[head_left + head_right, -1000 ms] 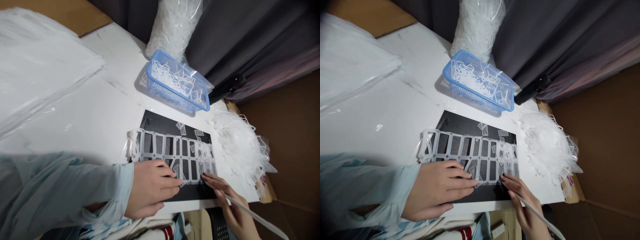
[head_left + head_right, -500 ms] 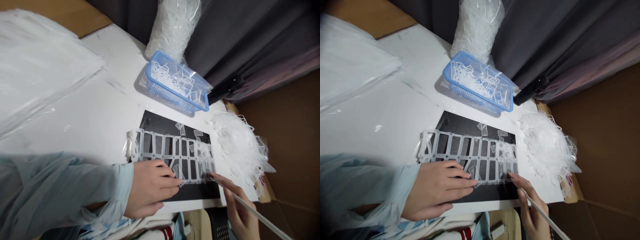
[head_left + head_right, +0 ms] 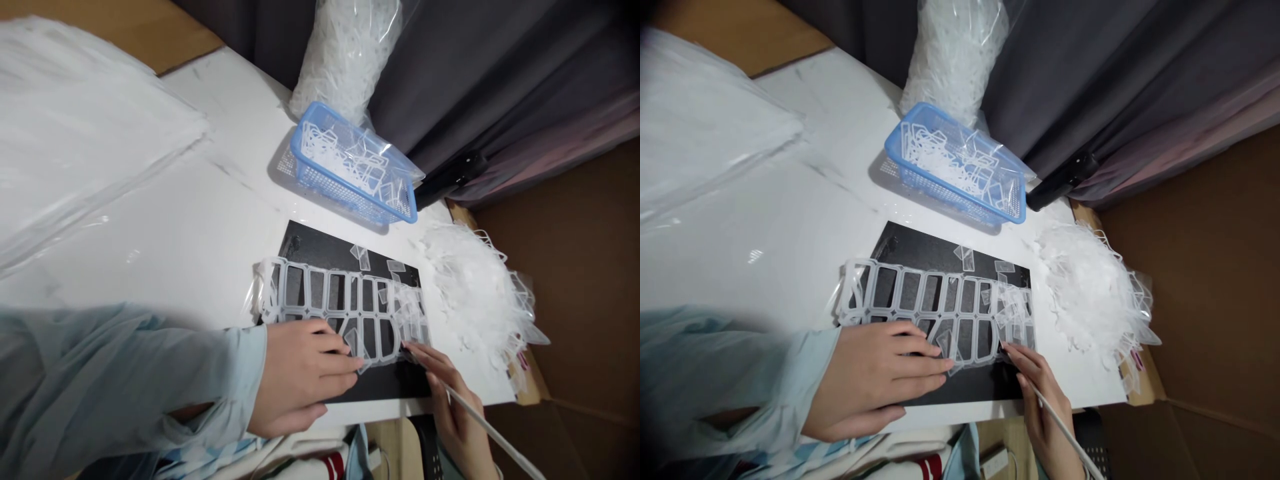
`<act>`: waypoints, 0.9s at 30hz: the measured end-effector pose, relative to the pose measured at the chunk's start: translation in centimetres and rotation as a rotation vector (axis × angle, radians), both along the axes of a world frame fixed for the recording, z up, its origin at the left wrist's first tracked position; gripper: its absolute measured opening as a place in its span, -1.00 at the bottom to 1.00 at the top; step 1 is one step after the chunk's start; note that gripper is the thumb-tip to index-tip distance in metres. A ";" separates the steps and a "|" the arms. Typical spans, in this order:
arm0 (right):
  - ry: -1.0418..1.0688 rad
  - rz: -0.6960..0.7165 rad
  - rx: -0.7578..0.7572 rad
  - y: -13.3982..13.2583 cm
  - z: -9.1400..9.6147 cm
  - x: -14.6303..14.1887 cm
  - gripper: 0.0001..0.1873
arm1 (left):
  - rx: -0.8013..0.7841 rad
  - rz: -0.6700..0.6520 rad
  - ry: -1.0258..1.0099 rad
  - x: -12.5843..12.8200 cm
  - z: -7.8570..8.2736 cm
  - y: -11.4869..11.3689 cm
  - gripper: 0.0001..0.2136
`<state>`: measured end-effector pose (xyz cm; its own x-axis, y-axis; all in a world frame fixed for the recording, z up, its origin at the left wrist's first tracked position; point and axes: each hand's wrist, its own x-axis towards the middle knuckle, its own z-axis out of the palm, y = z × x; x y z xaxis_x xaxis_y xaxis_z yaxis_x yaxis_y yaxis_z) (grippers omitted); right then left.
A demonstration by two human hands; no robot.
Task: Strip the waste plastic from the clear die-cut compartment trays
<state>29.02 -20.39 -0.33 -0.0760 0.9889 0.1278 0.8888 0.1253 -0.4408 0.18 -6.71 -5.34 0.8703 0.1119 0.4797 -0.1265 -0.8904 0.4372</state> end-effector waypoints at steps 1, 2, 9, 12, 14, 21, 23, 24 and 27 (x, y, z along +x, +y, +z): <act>-0.010 -0.006 0.032 0.1 -0.1 0.0 -0.64 | -0.005 0.002 0.005 0.0 0.0 0.0 -0.57; -0.022 -0.017 0.071 0.1 -0.3 0.0 -0.65 | -0.010 0.004 0.007 0.0 0.0 0.0 -0.57; -0.184 -0.319 0.423 0.8 -0.7 2.0 -0.70 | -0.027 -0.008 -0.001 0.0 0.0 -0.1 -0.58; -0.236 -0.465 0.514 1.4 -0.3 3.2 -0.66 | -0.032 -0.002 0.016 0.0 0.0 -0.1 -0.58; -0.175 -0.491 0.538 1.9 0.2 3.3 -0.64 | -0.033 -0.004 0.020 0.0 0.0 -0.1 -0.57; 0.166 -0.295 0.240 3.0 0.3 1.0 -0.71 | -0.029 -0.013 0.004 0.0 0.0 0.0 -0.58; 0.211 -0.250 0.163 3.3 -0.2 0.8 -0.71 | -0.030 -0.013 0.007 0.0 0.0 0.0 -0.57; 0.223 -0.227 0.130 3.4 -0.4 0.7 -0.71 | -0.032 -0.009 0.009 0.0 0.0 0.0 -0.57; 0.231 -0.161 0.052 4.1 -0.7 0.7 -0.70 | -0.035 -0.002 0.006 0.0 0.0 -0.1 -0.57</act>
<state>29.76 -16.32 -1.07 0.1181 0.9776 0.1742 0.7757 0.0187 -0.6308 0.20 -6.81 -5.36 0.8736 0.1264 0.4699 -0.1255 -0.8745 0.4686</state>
